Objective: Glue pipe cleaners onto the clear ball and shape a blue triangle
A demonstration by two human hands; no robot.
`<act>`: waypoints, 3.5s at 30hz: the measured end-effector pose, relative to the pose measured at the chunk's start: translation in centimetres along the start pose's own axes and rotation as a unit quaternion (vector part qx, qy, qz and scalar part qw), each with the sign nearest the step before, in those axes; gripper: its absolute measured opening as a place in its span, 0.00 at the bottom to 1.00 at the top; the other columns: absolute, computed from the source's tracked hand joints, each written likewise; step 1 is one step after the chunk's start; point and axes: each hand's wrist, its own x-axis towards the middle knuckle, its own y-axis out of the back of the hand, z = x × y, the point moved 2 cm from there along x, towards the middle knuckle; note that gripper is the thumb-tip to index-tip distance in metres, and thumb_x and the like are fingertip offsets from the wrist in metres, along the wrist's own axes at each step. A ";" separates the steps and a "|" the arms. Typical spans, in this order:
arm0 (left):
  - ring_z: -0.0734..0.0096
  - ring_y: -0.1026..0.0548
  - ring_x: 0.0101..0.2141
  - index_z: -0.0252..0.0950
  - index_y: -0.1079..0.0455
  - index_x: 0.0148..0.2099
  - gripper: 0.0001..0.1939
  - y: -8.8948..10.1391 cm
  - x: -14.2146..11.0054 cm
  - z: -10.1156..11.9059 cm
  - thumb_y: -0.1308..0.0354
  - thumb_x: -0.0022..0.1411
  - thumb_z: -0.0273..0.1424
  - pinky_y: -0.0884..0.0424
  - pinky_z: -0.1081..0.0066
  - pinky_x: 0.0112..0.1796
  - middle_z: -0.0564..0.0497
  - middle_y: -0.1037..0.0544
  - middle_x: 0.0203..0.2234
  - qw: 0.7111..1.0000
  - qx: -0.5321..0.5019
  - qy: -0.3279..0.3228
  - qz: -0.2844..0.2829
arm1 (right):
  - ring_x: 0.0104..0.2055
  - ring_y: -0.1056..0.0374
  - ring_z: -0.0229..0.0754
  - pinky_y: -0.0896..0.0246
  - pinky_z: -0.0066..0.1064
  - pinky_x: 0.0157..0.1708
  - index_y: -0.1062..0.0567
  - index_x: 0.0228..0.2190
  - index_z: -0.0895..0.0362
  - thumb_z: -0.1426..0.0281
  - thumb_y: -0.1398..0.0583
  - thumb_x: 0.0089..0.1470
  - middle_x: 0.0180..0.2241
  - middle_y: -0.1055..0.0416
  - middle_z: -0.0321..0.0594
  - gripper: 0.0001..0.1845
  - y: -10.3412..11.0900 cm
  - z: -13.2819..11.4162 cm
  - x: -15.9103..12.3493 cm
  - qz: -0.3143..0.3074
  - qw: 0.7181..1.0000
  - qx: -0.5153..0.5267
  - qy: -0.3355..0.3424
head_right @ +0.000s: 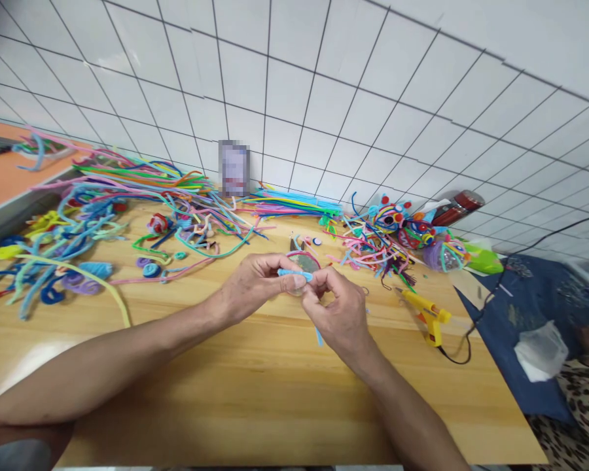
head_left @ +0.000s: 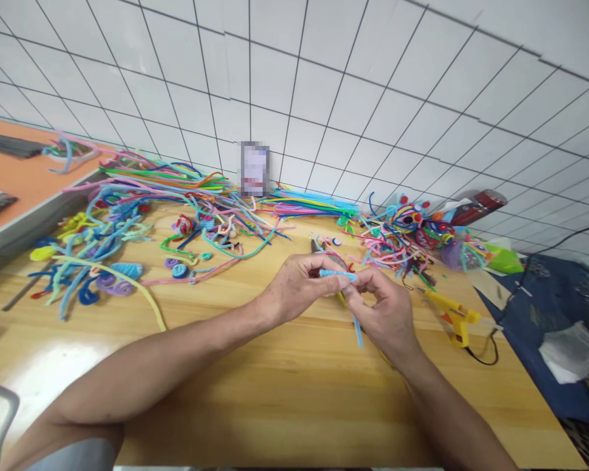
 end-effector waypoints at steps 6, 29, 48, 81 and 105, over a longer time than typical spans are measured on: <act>0.73 0.28 0.30 0.33 0.21 0.33 0.15 0.3 0.1 0.2 0.27 0.56 0.41 0.32 0.72 0.35 0.51 0.20 0.28 1.000 -0.002 0.027 0.001 | 0.25 0.34 0.37 0.38 0.30 0.28 0.27 0.25 0.52 0.69 0.36 0.52 0.22 0.29 0.32 0.06 -0.1 0.7 0.1 -0.026 0.998 0.052 -0.031; 0.74 0.31 0.28 0.32 0.23 0.31 0.22 0.7 0.5 0.3 0.27 0.53 0.48 0.35 0.72 0.32 0.50 0.23 0.27 0.998 -0.020 0.066 0.003 | 0.26 0.35 0.38 0.39 0.29 0.28 0.26 0.27 0.54 0.61 0.33 0.52 0.23 0.28 0.34 0.12 -0.3 1.2 0.7 -0.127 0.963 0.194 -0.140; 0.78 0.36 0.24 0.34 0.27 0.29 0.23 0.5 0.8 -0.4 0.26 0.52 0.49 0.42 0.72 0.28 0.54 0.28 0.22 0.990 -0.072 0.121 -0.017 | 0.28 0.33 0.39 0.37 0.30 0.30 0.26 0.29 0.53 0.63 0.35 0.58 0.25 0.28 0.34 0.09 0.5 1.3 0.7 -0.166 0.960 0.191 -0.122; 0.70 0.28 0.38 0.35 0.26 0.37 0.13 0.1 0.4 -1.1 0.35 0.61 0.41 0.34 0.70 0.42 0.50 0.23 0.37 0.998 0.053 0.022 -0.041 | 0.33 0.28 0.38 0.31 0.31 0.35 0.21 0.39 0.52 0.71 0.34 0.57 0.32 0.25 0.34 0.07 0.1 2.4 0.7 -0.044 0.982 0.184 -0.019; 0.73 0.22 0.30 0.32 0.20 0.44 0.24 0.4 0.2 -0.4 0.24 0.54 0.46 0.24 0.72 0.35 0.49 0.18 0.30 0.996 -0.075 0.040 0.023 | 0.49 0.23 0.47 0.24 0.45 0.49 0.19 0.48 0.47 0.81 0.33 0.59 0.47 0.22 0.42 0.20 1.0 1.5 -0.4 0.105 0.915 -0.134 0.366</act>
